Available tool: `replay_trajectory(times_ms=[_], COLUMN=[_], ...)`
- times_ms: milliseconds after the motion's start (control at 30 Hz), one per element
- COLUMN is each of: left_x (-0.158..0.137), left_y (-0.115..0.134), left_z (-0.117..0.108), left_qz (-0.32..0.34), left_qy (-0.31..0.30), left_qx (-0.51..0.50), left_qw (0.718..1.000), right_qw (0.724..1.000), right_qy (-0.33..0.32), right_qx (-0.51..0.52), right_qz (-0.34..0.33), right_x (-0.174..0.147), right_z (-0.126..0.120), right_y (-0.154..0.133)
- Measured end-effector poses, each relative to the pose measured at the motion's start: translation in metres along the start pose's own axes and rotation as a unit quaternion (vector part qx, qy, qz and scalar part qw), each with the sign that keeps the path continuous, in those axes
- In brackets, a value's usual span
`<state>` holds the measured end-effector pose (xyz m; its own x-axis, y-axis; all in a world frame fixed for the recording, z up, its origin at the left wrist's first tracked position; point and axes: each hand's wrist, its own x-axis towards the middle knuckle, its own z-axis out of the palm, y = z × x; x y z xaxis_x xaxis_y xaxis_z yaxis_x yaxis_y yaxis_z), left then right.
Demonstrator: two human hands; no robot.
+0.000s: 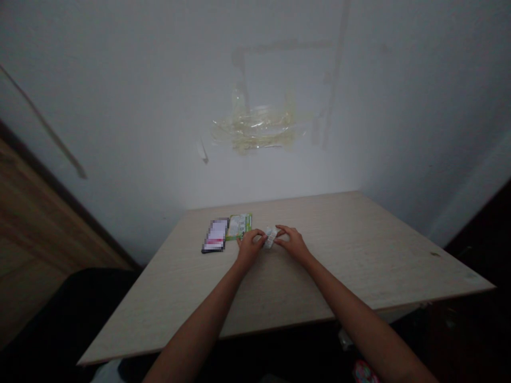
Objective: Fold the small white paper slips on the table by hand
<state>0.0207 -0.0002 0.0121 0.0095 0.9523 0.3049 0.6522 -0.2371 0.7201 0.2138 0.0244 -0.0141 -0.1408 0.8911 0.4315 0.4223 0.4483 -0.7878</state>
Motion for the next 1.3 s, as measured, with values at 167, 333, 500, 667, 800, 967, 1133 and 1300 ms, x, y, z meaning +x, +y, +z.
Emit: replay_trajectory(times_ms=[167, 333, 500, 667, 800, 967, 1133, 1300], left_x=[0.0, 0.0, 0.0, 0.0, -0.001, -0.003, -0.002, 0.0], left_y=[0.0, -0.002, -0.001, 0.001, 0.0, 0.0, -0.002, -0.009], left_z=[-0.001, 0.0, -0.004, -0.009, -0.011, -0.009, -0.008, -0.011], left_qz=[-0.002, 0.011, 0.025, 0.031, 0.037, 0.05, 0.039, 0.039], left_qy=[-0.002, -0.005, -0.016, -0.041, -0.065, -0.079, -0.067, -0.063], left_qx=[0.021, 0.023, 0.034, 0.04, 0.053, 0.065, 0.064, 0.081], left_qw=[1.0, 1.0, 0.999, 0.998, 0.996, 0.993, 0.995, 0.994], right_qw=[1.0, 0.999, 0.999, 0.998, 0.998, 0.999, 0.998, 0.997], right_qy=[-0.02, -0.018, -0.021, -0.035, -0.048, -0.042, -0.034, -0.001], right_qx=[0.011, 0.029, 0.026, 0.047, 0.034, -0.008, -0.034, -0.064], right_qz=[-0.006, -0.005, -0.005, -0.014, -0.013, -0.029, -0.037, -0.033], right_x=[-0.001, -0.001, 0.0, -0.002, -0.004, -0.003, -0.003, -0.002], right_z=[0.001, 0.003, 0.002, 0.003, 0.004, 0.002, 0.0, -0.003], right_y=[0.0, 0.004, 0.004, 0.001, 0.004, 0.006, 0.007, 0.009])
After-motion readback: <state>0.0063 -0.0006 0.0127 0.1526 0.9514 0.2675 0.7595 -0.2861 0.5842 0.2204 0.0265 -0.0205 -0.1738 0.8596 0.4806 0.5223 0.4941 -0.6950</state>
